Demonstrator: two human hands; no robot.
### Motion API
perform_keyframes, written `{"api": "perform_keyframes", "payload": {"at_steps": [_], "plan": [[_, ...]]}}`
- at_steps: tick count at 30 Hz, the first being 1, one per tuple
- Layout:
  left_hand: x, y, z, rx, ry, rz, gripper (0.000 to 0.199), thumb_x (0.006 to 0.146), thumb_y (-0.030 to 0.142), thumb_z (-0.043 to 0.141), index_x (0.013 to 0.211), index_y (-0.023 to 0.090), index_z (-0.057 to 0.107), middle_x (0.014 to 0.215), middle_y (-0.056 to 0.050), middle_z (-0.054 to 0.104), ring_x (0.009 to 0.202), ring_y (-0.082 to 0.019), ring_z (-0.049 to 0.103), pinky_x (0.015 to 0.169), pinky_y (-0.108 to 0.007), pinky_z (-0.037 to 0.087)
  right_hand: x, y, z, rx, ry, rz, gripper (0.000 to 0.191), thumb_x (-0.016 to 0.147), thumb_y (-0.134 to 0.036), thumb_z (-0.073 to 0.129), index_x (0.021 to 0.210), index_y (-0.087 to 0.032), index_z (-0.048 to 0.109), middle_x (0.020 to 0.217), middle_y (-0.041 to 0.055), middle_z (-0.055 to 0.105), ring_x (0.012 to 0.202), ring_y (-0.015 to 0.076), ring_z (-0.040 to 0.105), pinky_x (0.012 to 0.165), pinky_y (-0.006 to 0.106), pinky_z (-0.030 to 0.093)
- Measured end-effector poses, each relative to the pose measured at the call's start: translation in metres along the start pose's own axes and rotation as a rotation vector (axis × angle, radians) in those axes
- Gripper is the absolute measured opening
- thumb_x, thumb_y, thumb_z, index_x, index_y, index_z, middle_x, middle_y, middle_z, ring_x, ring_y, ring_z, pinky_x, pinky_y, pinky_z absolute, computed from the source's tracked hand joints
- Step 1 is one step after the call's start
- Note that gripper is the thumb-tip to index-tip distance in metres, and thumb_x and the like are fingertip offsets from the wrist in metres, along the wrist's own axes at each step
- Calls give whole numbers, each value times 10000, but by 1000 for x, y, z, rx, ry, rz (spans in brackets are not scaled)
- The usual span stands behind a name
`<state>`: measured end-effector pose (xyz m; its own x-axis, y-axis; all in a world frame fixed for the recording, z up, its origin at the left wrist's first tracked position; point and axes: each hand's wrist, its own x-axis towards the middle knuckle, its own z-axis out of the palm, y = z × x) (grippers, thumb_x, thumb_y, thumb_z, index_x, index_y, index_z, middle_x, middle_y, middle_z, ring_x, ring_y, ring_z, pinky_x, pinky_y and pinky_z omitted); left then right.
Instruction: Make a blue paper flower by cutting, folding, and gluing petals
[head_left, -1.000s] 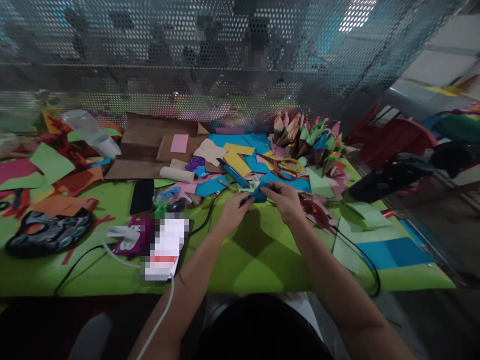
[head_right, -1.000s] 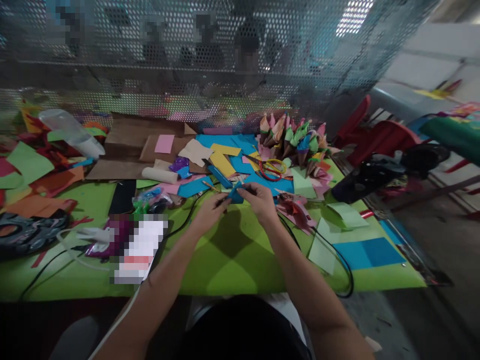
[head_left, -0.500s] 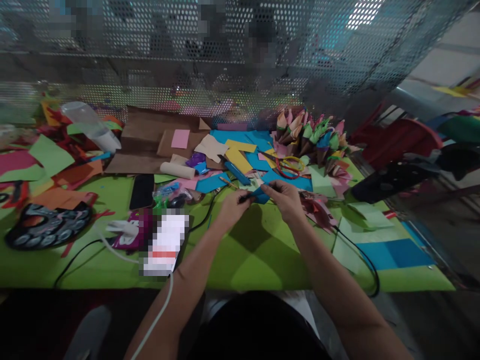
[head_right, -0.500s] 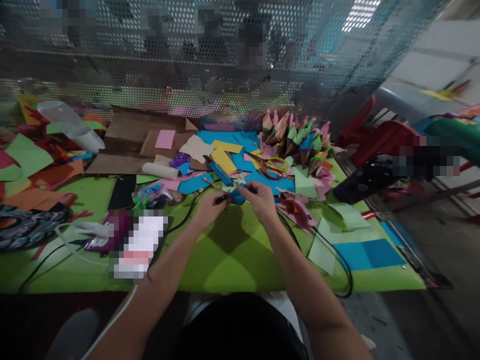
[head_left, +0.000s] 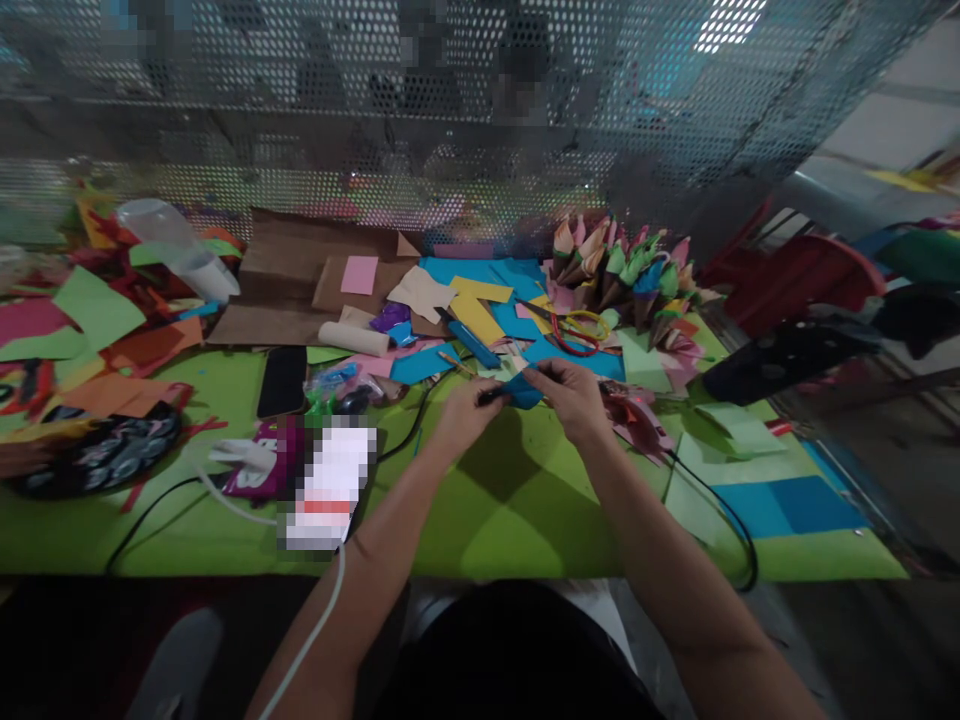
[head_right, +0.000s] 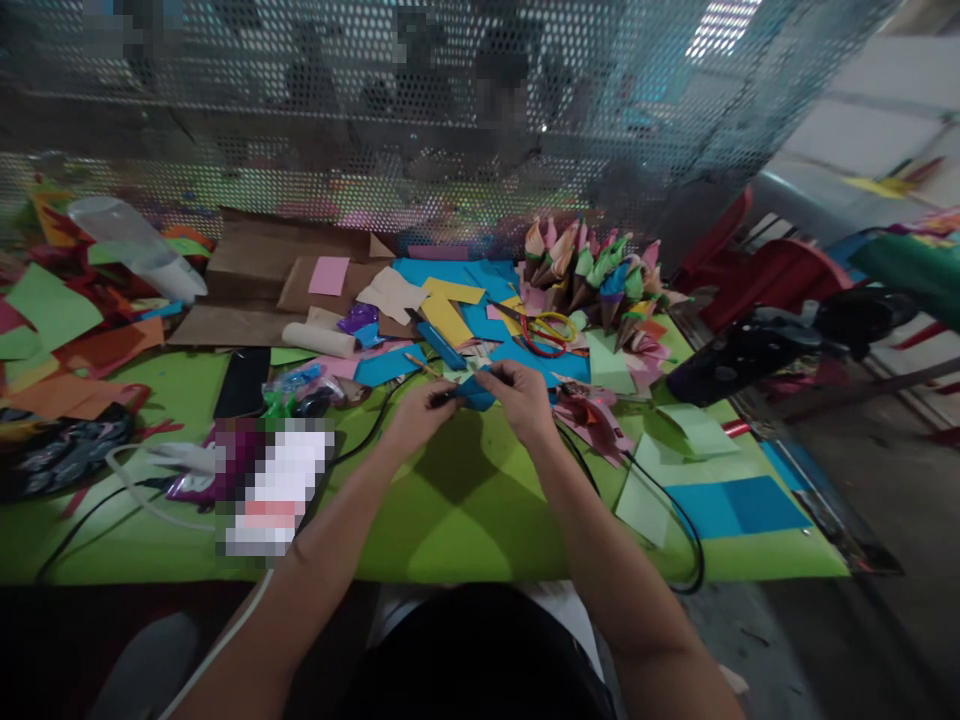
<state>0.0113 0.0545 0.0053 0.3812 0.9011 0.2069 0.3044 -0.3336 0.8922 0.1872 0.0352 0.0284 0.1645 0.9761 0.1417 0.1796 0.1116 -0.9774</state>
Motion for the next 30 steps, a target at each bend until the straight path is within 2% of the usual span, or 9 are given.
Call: {"api": "perform_keyframes", "payload": {"at_steps": [4, 9, 13, 23, 27, 30], "plan": [[1, -1, 0, -18, 18, -18, 105, 841, 183, 674, 900, 197, 760, 916, -31, 761, 849, -184, 671, 787, -280, 506, 1, 0, 0, 12, -24, 3, 439, 665, -621, 760, 716, -202, 637, 621, -26, 485, 570, 127, 386, 520, 277, 305], [1, -2, 0, -13, -9, -1, 101, 839, 168, 651, 839, 184, 750, 835, -29, 734, 804, -175, 653, 738, -267, 486, 0, -1, 1, 15, 11, 20, 472, 657, -651, 766, 678, -202, 621, 576, -36, 458, 559, 123, 376, 514, 275, 299], [1, -2, 1, -36, -12, -10, 104, 821, 171, 652, 854, 186, 749, 854, -33, 736, 804, -174, 645, 740, -271, 479, 0, -1, 1, 13, -12, 3, 481, 660, -666, 756, 693, -202, 632, 587, -32, 469, 573, 131, 402, 517, 275, 308], [1, 1, 0, -138, 18, -94, 121, 796, 231, 655, 844, 197, 761, 769, -5, 716, 747, -169, 609, 698, -271, 470, -1, -3, 2, 48, 15, 22, 490, 652, -673, 769, 758, -202, 684, 700, 16, 615, 660, 164, 517, 550, 285, 377], [1, 3, -2, -188, 78, -144, 140, 799, 285, 677, 849, 187, 764, 740, -4, 704, 714, -160, 598, 674, -261, 461, 1, 0, 2, 31, 30, 30, 496, 617, -665, 796, 696, -195, 657, 614, -16, 551, 590, 131, 451, 554, 283, 355], [0, 5, -3, -194, 77, -135, 132, 795, 293, 695, 823, 179, 755, 768, -10, 719, 735, -167, 612, 695, -266, 467, 2, 2, 2, 6, 19, 16, 470, 610, -632, 805, 663, -193, 645, 589, -28, 525, 564, 119, 410, 548, 281, 334]]}}
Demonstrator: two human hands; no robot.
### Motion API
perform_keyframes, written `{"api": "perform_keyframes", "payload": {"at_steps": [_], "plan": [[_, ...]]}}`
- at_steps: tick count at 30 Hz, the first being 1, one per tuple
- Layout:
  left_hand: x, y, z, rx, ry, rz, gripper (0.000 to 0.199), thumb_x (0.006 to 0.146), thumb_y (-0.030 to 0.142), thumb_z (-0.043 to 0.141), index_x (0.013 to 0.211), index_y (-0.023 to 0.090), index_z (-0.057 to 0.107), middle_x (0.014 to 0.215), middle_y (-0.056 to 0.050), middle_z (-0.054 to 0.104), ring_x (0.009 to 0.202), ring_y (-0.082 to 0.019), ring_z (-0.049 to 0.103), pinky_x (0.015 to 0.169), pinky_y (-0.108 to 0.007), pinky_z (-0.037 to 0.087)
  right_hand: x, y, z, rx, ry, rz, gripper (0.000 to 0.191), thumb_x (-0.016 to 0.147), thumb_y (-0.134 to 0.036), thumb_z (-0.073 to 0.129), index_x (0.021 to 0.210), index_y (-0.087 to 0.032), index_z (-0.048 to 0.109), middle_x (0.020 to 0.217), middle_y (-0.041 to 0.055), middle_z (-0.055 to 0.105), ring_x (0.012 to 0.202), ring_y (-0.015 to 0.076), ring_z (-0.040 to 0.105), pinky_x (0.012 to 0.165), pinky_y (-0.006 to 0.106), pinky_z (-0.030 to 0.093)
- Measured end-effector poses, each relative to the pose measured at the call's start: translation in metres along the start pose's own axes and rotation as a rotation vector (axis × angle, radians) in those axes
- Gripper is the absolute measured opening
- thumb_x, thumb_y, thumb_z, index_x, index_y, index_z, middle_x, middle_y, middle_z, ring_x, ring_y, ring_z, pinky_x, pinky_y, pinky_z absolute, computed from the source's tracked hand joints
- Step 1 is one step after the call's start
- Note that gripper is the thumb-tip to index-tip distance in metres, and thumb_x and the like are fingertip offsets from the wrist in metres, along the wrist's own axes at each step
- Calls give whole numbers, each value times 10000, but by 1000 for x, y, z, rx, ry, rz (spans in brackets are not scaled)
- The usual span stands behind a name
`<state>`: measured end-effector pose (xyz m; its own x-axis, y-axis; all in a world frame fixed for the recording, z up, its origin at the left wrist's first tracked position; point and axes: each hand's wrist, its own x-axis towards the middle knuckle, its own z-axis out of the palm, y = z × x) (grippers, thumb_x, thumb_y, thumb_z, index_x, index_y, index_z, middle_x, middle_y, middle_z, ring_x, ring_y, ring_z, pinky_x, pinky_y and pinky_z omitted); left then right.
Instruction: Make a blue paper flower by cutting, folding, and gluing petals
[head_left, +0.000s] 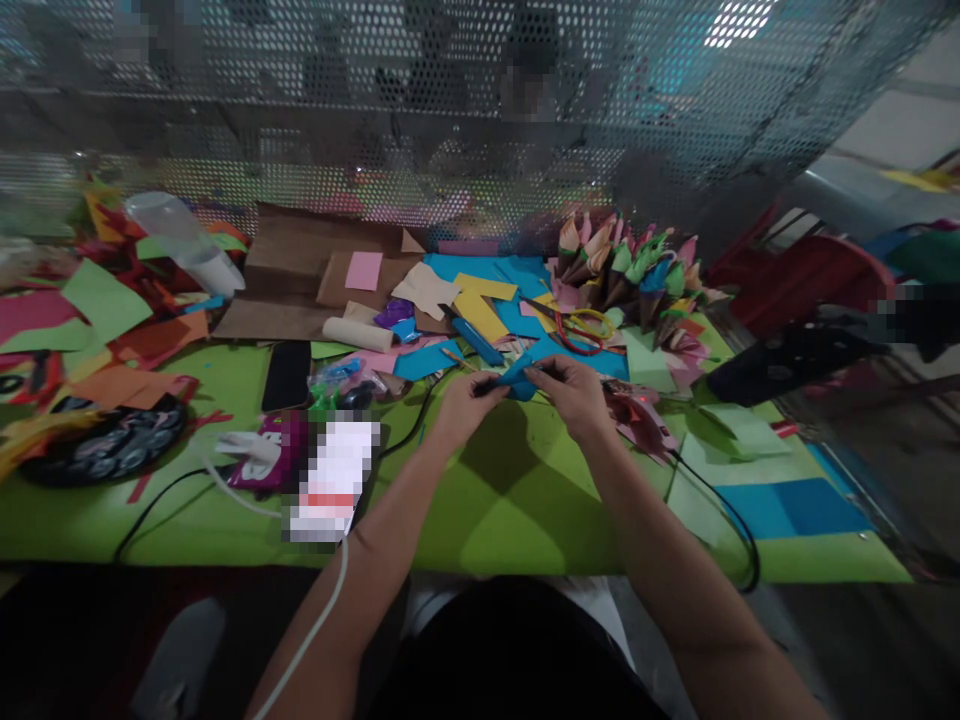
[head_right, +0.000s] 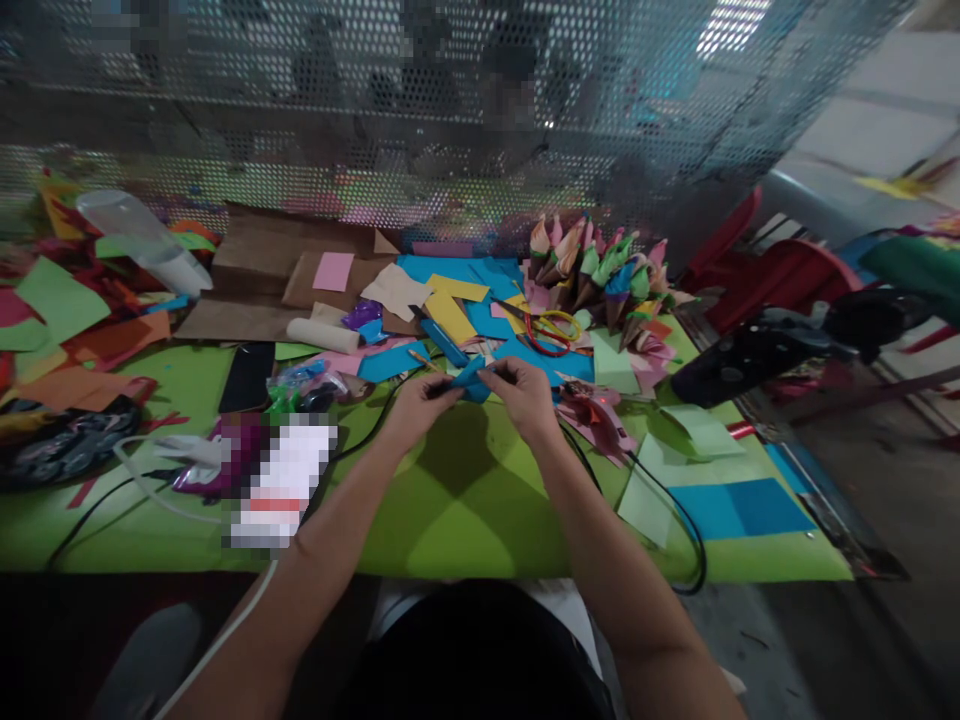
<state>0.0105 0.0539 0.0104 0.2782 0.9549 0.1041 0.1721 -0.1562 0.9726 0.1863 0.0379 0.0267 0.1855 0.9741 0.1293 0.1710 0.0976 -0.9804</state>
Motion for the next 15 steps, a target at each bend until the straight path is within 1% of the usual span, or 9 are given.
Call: {"api": "perform_keyframes", "payload": {"at_steps": [6, 11, 15], "plan": [[1, -1, 1, 16, -17, 9, 95, 791, 238, 694, 828, 174, 753, 780, -7, 725, 744, -169, 624, 705, -265, 466, 0, -1, 0, 20, -7, 20, 462, 618, -620, 804, 697, -193, 647, 585, -35, 504, 555, 117, 400, 527, 273, 328], [1, -2, 1, 38, -48, 32, 112, 793, 241, 701, 864, 181, 765, 808, -10, 745, 764, -178, 646, 733, -274, 476, 1, 1, -2, 8, -26, -7, 427, 644, -598, 790, 690, -202, 639, 595, -27, 510, 567, 131, 422, 526, 283, 347], [1, -2, 1, 40, -22, 25, 123, 791, 239, 702, 875, 180, 770, 827, -15, 754, 770, -181, 648, 735, -277, 483, 1, 2, -1, 9, -31, -18, 416, 661, -598, 760, 724, -206, 638, 623, -21, 519, 573, 133, 420, 536, 285, 341]]}}
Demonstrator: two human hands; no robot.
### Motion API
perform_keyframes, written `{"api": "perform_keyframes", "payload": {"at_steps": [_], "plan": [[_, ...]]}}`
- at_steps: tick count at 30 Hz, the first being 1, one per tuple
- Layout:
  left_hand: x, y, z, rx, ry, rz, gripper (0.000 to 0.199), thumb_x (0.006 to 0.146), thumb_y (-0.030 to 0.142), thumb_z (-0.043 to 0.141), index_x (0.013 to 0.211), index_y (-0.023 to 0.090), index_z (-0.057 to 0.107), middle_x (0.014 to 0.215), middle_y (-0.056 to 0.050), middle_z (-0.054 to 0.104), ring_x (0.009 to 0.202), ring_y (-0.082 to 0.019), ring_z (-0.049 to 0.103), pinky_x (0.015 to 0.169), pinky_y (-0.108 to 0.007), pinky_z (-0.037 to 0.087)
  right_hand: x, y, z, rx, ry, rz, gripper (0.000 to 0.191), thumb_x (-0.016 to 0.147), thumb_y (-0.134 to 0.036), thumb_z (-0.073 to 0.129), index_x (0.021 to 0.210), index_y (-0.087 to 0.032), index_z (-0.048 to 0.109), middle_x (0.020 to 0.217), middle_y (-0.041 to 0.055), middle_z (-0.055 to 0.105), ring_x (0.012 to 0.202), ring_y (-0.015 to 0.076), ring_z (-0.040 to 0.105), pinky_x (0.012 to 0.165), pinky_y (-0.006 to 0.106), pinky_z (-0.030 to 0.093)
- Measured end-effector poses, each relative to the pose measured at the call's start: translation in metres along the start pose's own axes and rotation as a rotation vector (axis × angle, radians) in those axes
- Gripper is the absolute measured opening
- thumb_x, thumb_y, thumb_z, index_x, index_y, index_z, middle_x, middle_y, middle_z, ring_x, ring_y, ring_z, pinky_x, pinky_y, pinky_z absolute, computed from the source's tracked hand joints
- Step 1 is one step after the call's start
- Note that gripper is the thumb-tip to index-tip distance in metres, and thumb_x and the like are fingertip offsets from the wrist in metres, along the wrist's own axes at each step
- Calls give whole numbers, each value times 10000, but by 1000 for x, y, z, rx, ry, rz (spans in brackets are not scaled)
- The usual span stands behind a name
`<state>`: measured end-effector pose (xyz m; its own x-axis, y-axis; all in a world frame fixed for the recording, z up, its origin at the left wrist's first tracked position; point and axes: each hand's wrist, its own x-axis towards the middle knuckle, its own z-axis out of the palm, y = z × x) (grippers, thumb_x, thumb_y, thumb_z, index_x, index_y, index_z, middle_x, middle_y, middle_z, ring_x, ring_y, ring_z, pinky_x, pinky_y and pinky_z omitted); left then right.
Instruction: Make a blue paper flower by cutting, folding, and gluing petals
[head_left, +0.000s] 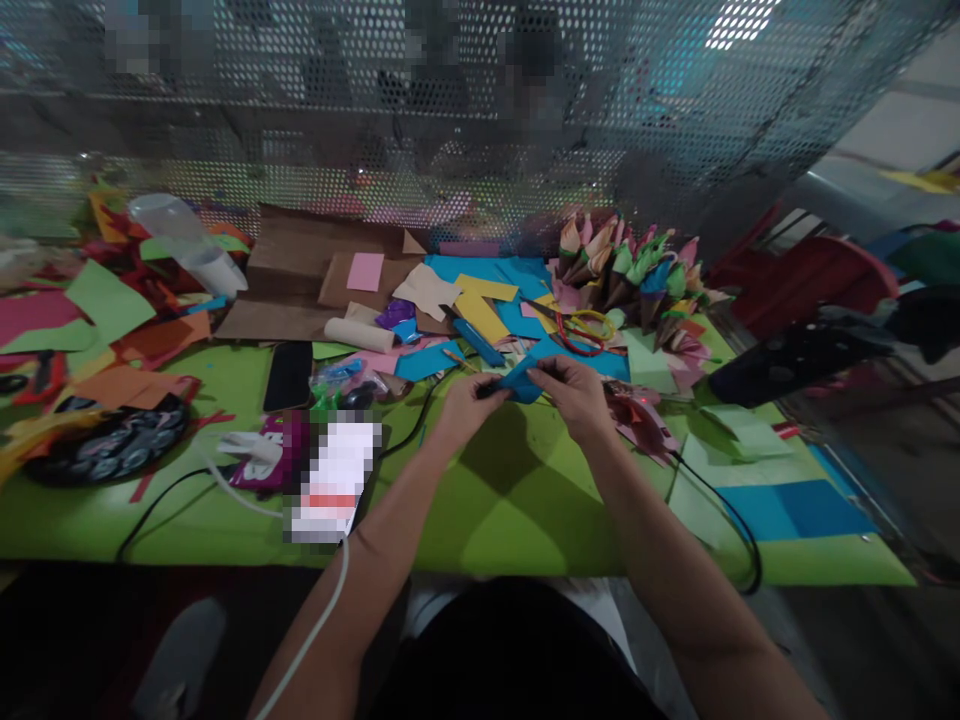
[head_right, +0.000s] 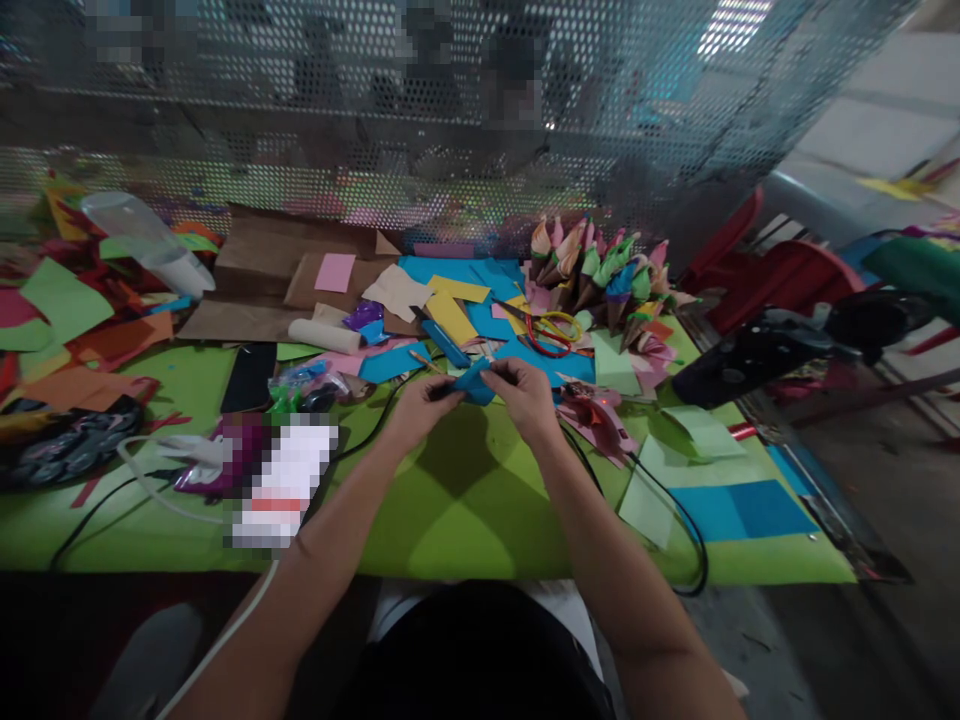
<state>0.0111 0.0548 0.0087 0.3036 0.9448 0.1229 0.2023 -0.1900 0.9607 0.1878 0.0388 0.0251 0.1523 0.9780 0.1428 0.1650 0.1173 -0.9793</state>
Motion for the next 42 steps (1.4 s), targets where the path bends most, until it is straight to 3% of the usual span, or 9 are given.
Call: {"api": "perform_keyframes", "payload": {"at_steps": [5, 15, 21, 27, 33, 42], "plan": [[0, -1, 0, 2, -14, 0, 109, 788, 223, 697, 861, 182, 767, 835, -11, 757, 780, -178, 656, 743, -272, 490, -1, 0, 0, -29, 8, 17, 412, 669, -597, 747, 696, -208, 615, 605, -29, 485, 572, 129, 395, 542, 285, 323], [1, -1, -1, -6, 24, -11, 124, 792, 266, 691, 845, 178, 761, 796, -17, 746, 762, -182, 639, 714, -277, 492, 1, 0, 1, 30, 14, 16, 438, 654, -622, 774, 743, -203, 677, 656, -10, 587, 633, 150, 489, 606, 295, 411], [1, 0, -1, -46, 34, -25, 157, 798, 308, 692, 867, 193, 774, 767, -7, 728, 722, -166, 615, 687, -267, 479, 1, 4, 0, -54, -13, 34, 497, 604, -650, 812, 628, -195, 612, 576, -29, 509, 578, 122, 407, 542, 269, 318], [1, -2, -3, -55, 76, -44, 182, 806, 342, 687, 836, 174, 748, 754, -4, 704, 727, -159, 603, 689, -264, 460, 1, 2, 0, -25, -37, 13, 454, 652, -624, 777, 715, -187, 670, 646, -10, 576, 618, 137, 471, 594, 283, 372], [1, 0, -3, -77, 74, -37, 196, 802, 367, 699, 827, 176, 741, 788, -12, 718, 765, -171, 620, 733, -279, 469, -1, -3, -1, -109, 14, 34, 482, 614, -636, 795, 618, -192, 607, 577, -29, 488, 576, 122, 386, 546, 280, 312], [2, -1, -2, -102, 66, -37, 161, 781, 332, 711, 833, 184, 746, 803, -21, 728, 775, -187, 631, 742, -295, 470, 1, 4, -1, -45, 4, 6, 414, 637, -567, 796, 735, -192, 652, 649, -8, 561, 621, 145, 464, 578, 288, 366]]}}
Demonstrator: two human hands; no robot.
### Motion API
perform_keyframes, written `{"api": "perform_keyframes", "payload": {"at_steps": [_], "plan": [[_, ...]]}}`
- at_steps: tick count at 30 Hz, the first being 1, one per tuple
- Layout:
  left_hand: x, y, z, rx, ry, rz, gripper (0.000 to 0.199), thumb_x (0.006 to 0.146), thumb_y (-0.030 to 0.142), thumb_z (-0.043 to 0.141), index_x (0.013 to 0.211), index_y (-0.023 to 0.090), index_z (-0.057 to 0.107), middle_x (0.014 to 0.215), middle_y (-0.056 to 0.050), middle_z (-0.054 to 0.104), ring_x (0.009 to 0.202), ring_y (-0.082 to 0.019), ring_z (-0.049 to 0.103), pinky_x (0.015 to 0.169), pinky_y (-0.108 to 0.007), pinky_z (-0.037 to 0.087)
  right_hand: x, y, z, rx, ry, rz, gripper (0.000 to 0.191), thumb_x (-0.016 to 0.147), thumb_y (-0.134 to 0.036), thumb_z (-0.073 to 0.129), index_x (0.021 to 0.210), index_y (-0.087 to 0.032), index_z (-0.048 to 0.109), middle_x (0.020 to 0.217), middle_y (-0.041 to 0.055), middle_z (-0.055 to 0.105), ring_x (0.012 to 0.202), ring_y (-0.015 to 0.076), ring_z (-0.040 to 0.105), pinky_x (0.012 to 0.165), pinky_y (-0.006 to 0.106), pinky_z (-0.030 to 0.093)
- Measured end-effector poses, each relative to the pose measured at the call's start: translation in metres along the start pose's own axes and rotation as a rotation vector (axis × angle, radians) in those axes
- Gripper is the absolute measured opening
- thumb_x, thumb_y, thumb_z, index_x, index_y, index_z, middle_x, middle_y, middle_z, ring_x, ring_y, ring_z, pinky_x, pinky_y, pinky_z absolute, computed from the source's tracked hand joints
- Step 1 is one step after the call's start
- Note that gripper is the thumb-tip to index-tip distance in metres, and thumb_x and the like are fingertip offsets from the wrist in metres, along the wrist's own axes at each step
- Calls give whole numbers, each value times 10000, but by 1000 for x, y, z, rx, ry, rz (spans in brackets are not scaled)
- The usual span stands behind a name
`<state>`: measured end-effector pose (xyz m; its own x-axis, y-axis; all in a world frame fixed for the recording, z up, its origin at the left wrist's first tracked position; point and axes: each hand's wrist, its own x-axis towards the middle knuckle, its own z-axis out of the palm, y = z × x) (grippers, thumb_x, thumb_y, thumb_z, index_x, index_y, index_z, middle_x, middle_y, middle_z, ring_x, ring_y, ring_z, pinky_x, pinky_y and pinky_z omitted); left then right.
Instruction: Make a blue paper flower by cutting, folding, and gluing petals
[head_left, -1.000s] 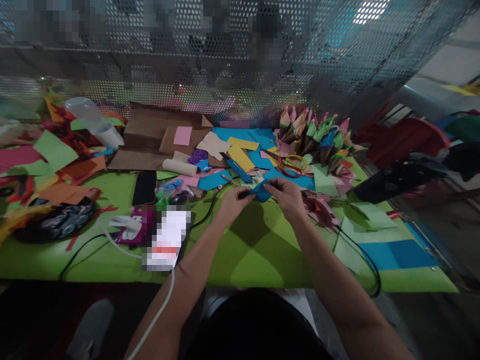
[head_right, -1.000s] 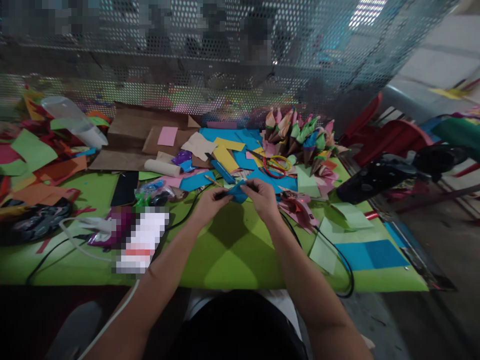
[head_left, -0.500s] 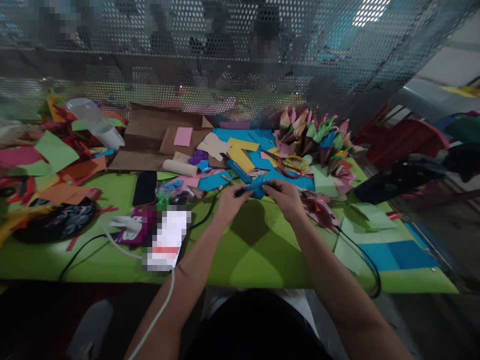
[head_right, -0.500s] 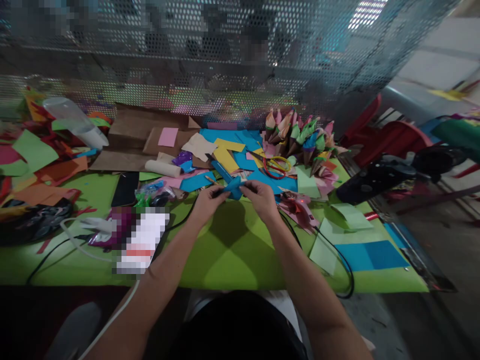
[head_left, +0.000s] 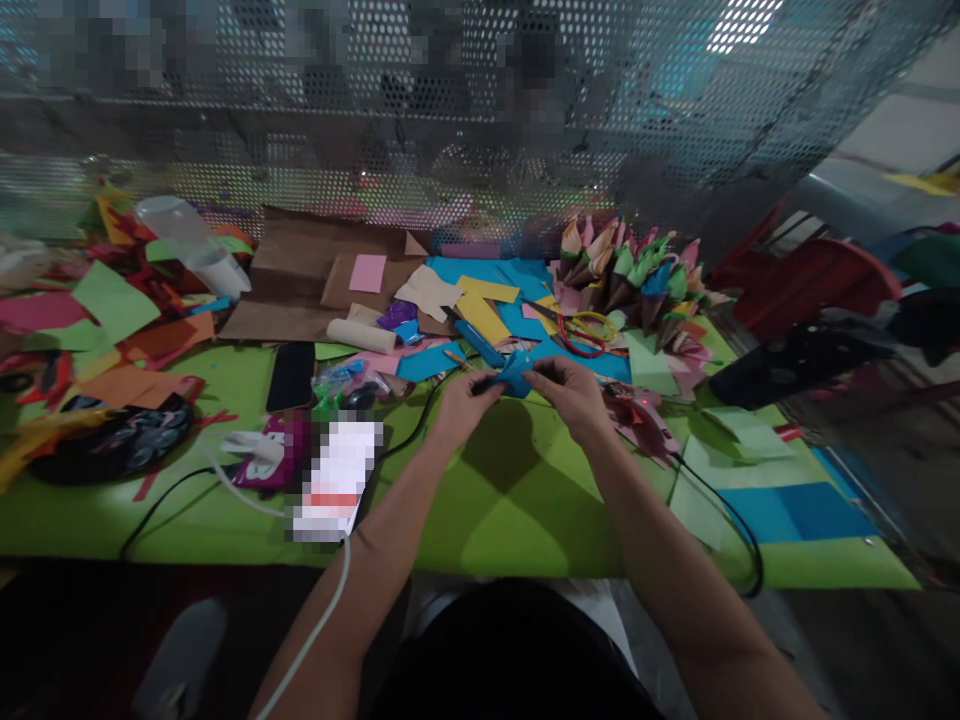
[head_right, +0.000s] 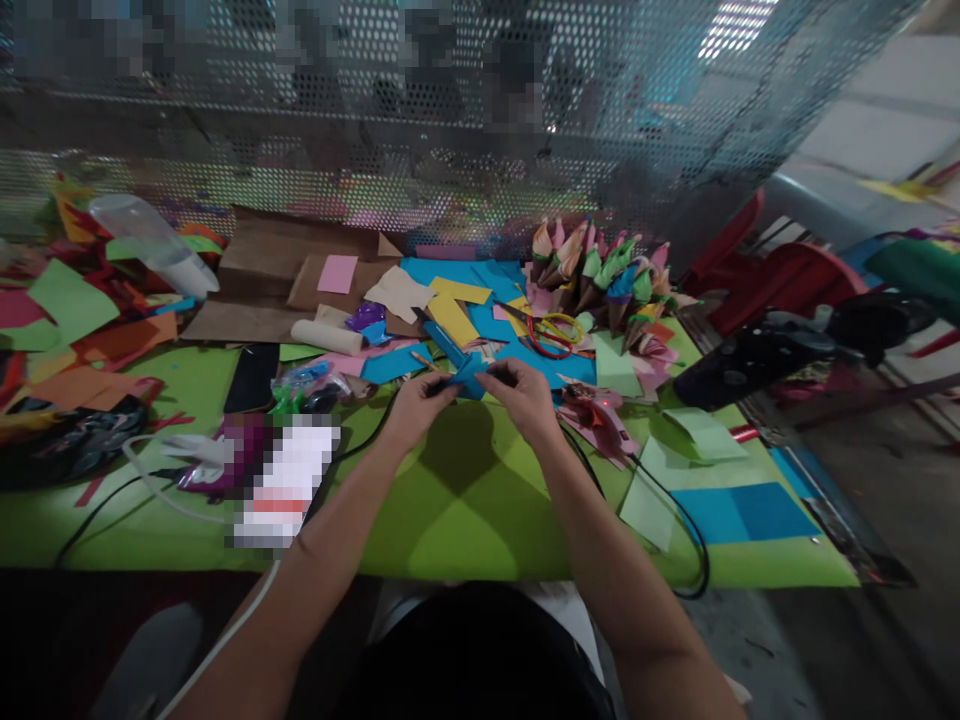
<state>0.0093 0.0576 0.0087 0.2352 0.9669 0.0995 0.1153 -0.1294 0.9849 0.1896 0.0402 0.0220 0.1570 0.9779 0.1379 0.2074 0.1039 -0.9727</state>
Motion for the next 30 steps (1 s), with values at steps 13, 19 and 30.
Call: {"api": "perform_keyframes", "payload": {"at_steps": [13, 19, 30], "plan": [[-1, -1, 0, 93, -92, 38, 280, 918, 415, 557, 852, 192, 714, 745, -10, 676, 699, -167, 600, 676, -278, 433, 0, 5, 6, 43, -74, -37, 468, 640, -589, 814, 837, -210, 624, 676, -34, 535, 637, 142, 473, 585, 283, 380], [-6, -3, 5, 337, -174, 220, 134, 916, 239, 580, 907, 191, 705, 923, -44, 728, 861, -189, 642, 764, -278, 463, -3, 6, 3, 29, -44, -12, 382, 662, -518, 812, 695, -206, 595, 605, -48, 500, 575, 115, 421, 542, 262, 332], [-3, -2, -2, 170, -209, 99, 253, 929, 372, 584, 1019, 202, 750, 1051, -55, 774, 953, -215, 688, 830, -301, 516, -9, 0, 0, 62, -55, -41, 278, 682, -430, 834, 791, -203, 717, 636, -32, 580, 579, 114, 470, 549, 256, 371]]}}
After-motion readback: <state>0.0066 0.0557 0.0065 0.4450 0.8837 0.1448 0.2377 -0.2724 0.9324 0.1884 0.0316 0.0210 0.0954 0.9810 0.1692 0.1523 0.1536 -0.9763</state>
